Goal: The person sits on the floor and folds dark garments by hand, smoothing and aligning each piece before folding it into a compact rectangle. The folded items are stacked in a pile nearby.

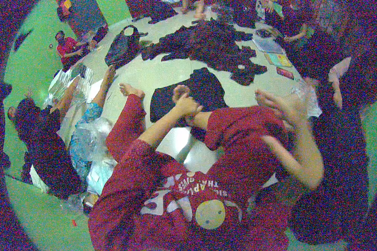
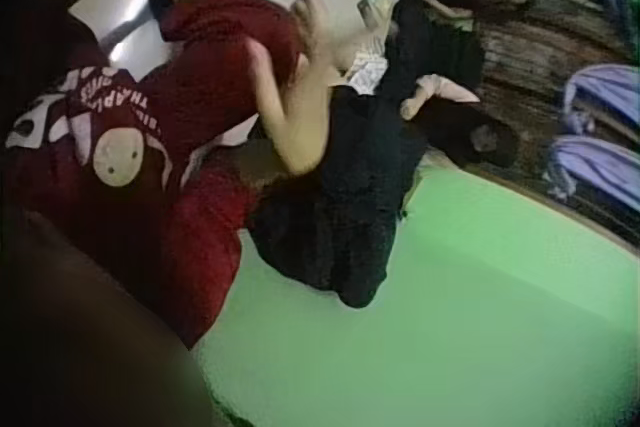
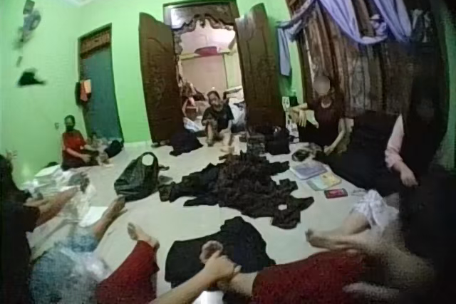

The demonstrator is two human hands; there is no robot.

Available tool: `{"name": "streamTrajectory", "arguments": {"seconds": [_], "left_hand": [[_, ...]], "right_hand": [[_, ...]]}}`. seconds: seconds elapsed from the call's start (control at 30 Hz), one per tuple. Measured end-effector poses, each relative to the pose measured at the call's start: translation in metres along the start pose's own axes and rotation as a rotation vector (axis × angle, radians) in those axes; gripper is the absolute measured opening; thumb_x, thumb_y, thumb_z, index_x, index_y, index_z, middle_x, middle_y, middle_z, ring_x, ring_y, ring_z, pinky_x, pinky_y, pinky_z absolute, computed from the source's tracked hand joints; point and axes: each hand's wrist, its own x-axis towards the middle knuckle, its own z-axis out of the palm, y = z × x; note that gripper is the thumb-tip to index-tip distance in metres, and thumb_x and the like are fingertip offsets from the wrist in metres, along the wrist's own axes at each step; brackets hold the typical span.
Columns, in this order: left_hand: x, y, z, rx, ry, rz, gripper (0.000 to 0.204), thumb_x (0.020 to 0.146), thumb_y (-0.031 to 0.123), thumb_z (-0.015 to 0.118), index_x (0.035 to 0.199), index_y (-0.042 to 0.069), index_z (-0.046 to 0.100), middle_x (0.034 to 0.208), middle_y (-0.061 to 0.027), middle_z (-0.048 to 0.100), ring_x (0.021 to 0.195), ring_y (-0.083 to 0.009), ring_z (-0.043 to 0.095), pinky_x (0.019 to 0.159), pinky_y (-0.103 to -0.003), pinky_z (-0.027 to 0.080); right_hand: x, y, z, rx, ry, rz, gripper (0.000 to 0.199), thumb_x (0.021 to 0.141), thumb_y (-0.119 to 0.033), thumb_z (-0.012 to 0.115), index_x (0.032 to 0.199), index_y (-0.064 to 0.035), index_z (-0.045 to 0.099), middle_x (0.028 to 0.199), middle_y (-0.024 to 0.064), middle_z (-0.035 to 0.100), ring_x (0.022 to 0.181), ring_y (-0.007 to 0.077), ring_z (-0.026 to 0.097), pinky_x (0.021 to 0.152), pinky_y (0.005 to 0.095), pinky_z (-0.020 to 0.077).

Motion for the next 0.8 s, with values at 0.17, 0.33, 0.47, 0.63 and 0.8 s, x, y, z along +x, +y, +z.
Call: {"name": "streamTrajectory", "arguments": {"seconds": [0.17, 0.33, 0.47, 0.63, 0.8], "left_hand": [[-0.068, 0.022, 0.051, -0.144, -0.377, -0.232, 0.057, 0.087, 0.044, 0.027, 0.081, 0.005, 0.068, 0.086, -0.0178, 0.064, 0.085, -0.0327, 0.062, 0.085, -0.045, 0.041], [-0.128, 0.070, 0.086, -0.400, -0.568, -0.249, 0.043, 0.084, 0.040, 0.041, 0.089, 0.006, 0.067, 0.094, -0.0181, 0.063, 0.083, -0.0340, 0.062, 0.084, -0.043, 0.044], [-0.144, 0.088, 0.095, -0.420, -0.705, -0.232, 0.041, 0.085, 0.036, 0.041, 0.090, 0.005, 0.066, 0.095, -0.0182, 0.063, 0.084, -0.0329, 0.062, 0.080, -0.044, 0.046], [-0.136, 0.093, 0.084, -0.416, -0.817, -0.264, 0.037, 0.082, 0.037, 0.046, 0.095, 0.010, 0.066, 0.103, -0.0155, 0.062, 0.092, -0.0337, 0.061, 0.080, -0.046, 0.047], [-0.109, 0.077, 0.049, -0.274, -0.686, 0.005, 0.023, 0.081, 0.020, 0.049, 0.088, 0.007, 0.067, 0.089, -0.0153, 0.064, 0.080, -0.0298, 0.064, 0.066, -0.039, 0.052]], "right_hand": [[0.015, 0.119, 0.041, 0.097, -0.023, 0.290, 0.083, 0.085, -0.010, 0.053, 0.139, -0.0104, -0.011, 0.130, 0.0168, 0.040, 0.110, 0.0271, 0.048, 0.095, 0.0372, 0.0363], [0.014, 0.213, 0.067, -0.043, -0.165, 0.305, 0.078, 0.086, -0.016, 0.052, 0.139, -0.0078, -0.004, 0.122, 0.0168, 0.049, 0.111, 0.0288, 0.048, 0.091, 0.0349, 0.0397], [-0.006, 0.254, 0.076, -0.186, -0.111, 0.343, 0.075, 0.084, -0.018, 0.055, 0.140, -0.0073, 0.006, 0.113, 0.0108, 0.058, 0.106, 0.0322, 0.052, 0.090, 0.0349, 0.0411], [-0.020, 0.269, 0.108, -0.017, -0.194, 0.518, 0.078, 0.082, -0.011, 0.054, 0.141, -0.0154, 0.002, 0.109, 0.0072, 0.060, 0.094, 0.0266, 0.059, 0.084, 0.0328, 0.0448], [-0.016, 0.284, 0.151, 0.294, -0.341, 0.628, 0.080, 0.084, -0.006, 0.053, 0.141, -0.0174, -0.003, 0.105, 0.0109, 0.060, 0.085, 0.0147, 0.056, 0.075, 0.0277, 0.0453]]}}
